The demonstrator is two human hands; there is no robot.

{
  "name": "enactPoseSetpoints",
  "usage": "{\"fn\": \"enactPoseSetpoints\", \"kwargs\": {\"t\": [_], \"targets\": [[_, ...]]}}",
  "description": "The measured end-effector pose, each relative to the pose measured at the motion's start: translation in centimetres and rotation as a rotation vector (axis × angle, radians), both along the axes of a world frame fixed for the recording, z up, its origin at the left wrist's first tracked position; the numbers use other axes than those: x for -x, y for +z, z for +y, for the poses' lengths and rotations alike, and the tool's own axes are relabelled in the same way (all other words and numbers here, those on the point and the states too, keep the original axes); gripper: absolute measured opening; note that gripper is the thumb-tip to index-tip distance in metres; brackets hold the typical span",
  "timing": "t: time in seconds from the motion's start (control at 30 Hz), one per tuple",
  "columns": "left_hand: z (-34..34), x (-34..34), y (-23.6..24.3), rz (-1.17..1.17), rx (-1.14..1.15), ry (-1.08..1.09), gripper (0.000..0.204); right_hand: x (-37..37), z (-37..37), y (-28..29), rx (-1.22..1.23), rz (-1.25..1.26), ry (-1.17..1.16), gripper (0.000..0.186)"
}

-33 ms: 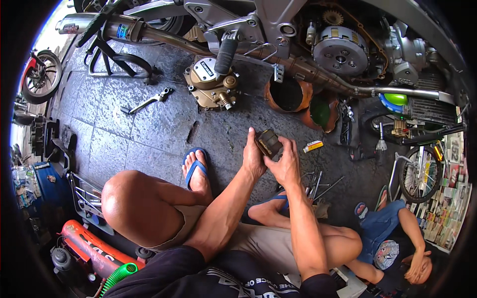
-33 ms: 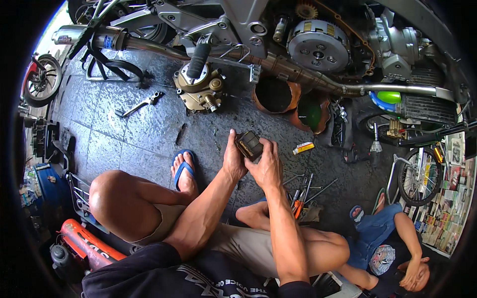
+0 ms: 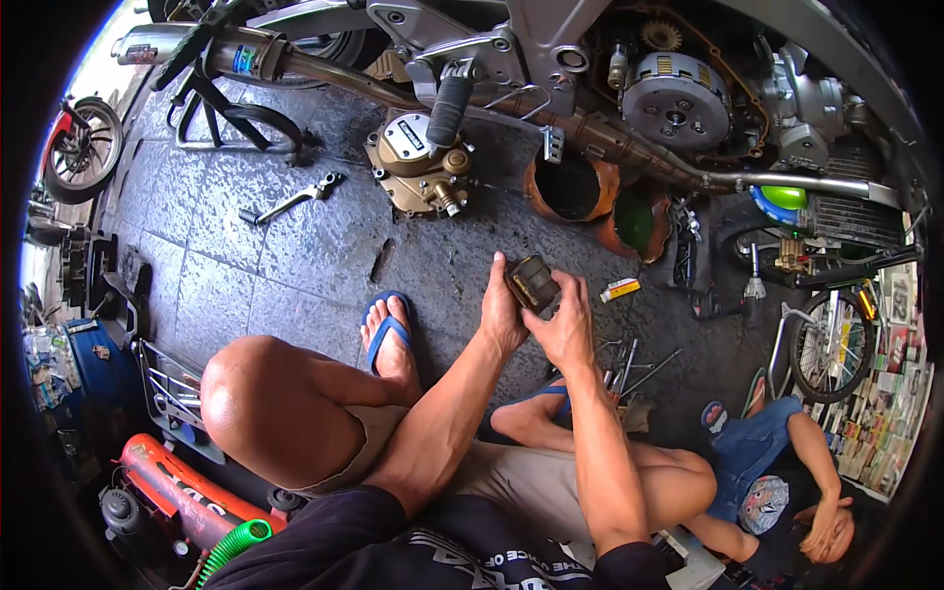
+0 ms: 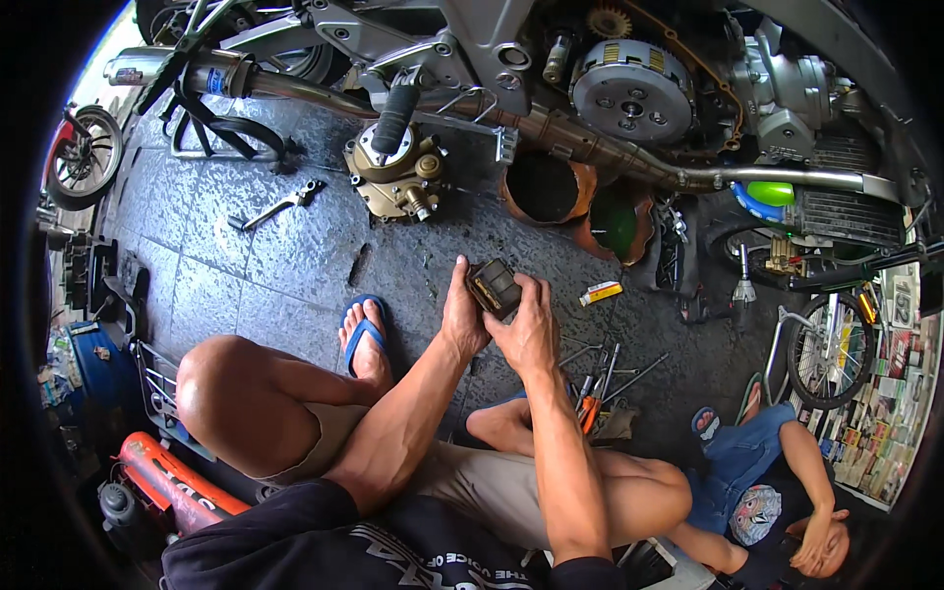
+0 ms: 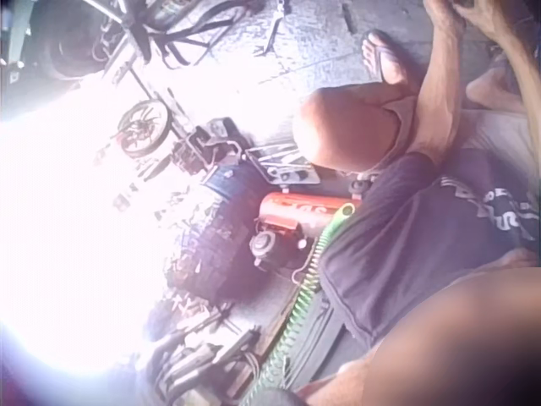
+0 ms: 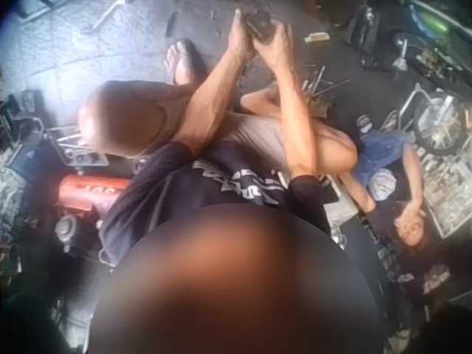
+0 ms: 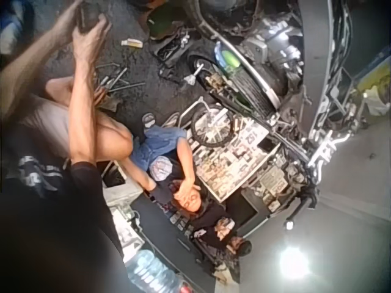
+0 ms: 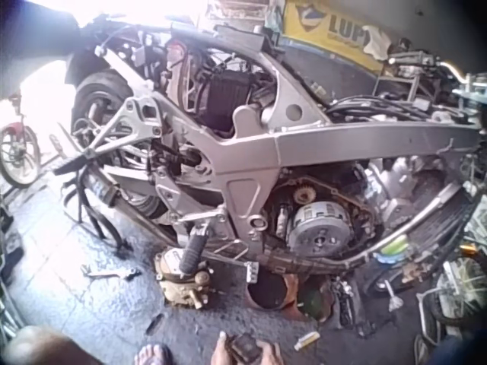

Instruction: The person uses a screwdriver to work on a small engine component held in their hand before setting it down and using a T-handle socket wrench on the exposed engine block of a disassembled motorcycle.

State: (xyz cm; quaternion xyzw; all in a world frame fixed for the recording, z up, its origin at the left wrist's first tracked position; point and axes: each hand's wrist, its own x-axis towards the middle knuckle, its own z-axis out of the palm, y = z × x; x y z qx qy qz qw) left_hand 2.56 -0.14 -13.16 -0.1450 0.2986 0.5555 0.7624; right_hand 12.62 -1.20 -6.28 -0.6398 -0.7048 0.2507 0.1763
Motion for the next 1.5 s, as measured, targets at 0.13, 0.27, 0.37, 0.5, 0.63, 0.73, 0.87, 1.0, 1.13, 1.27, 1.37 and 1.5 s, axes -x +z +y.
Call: {"fn": "enactPoseSetpoints", "kwargs": {"t": [0.13,0.27,0.37,0.5,0.63,0.73,0.87,1.0,1.13,1.27,1.37,1.5], "targets": [[-0.1,-0.1,0.7,0.047,-0.007,0.0,0.058,0.1,-0.7,-0.2,-0.029,-0.015,-0.04,0.066],[-0.3,-0.4,0.5,0.027,-0.046,-0.003,0.059,0.7,-1.1,0.0,-0.093,-0.001,-0.065,0.065],[-0.4,-0.8,0.8,0.053,-0.046,0.054,0.056,0.7,-1.3,-0.4,-0.114,-0.003,-0.1,0.063],[-0.8,-1.4,0.5,0.128,-0.017,0.065,0.058,0.6,-1.3,-1.0,-0.135,-0.01,-0.096,0.062],[-0.9,-1.4,0.3,0.149,-0.015,0.052,0.059,0.6,-1.3,-1.1,-0.183,0.01,-0.075,0.057],[-0.9,-0.9,0.3,0.068,-0.032,0.03,0.058,0.6,-1.2,-0.9,0.073,0.233,-0.247,0.046],[-0.8,-1.4,-0.5,0.015,-0.085,0.059,0.055,-0.3,-0.7,-2.3,-0.012,0.308,-0.297,0.031],[-0.5,-1.6,0.2,0.087,-0.062,0.077,0.053,-1.1,-0.4,-3.5,0.138,0.435,-0.415,0.021],[-0.7,-0.7,-1.0,-0.011,-0.046,0.133,0.056,-1.8,0.1,-2.2,0.361,1.009,-0.539,0.013],[-0.2,-0.3,-0.4,-0.005,0.008,0.136,0.055,-5.0,1.2,-0.6,0.404,1.194,-0.82,0.014],[0.0,-0.1,-0.4,0.012,0.019,0.132,0.056,-6.9,1.4,-1.6,0.416,1.172,-0.904,0.015],[0.2,-0.1,0.1,0.033,0.091,0.132,0.057,-7.9,1.0,-3.7,0.437,1.195,-0.905,0.018]]}}
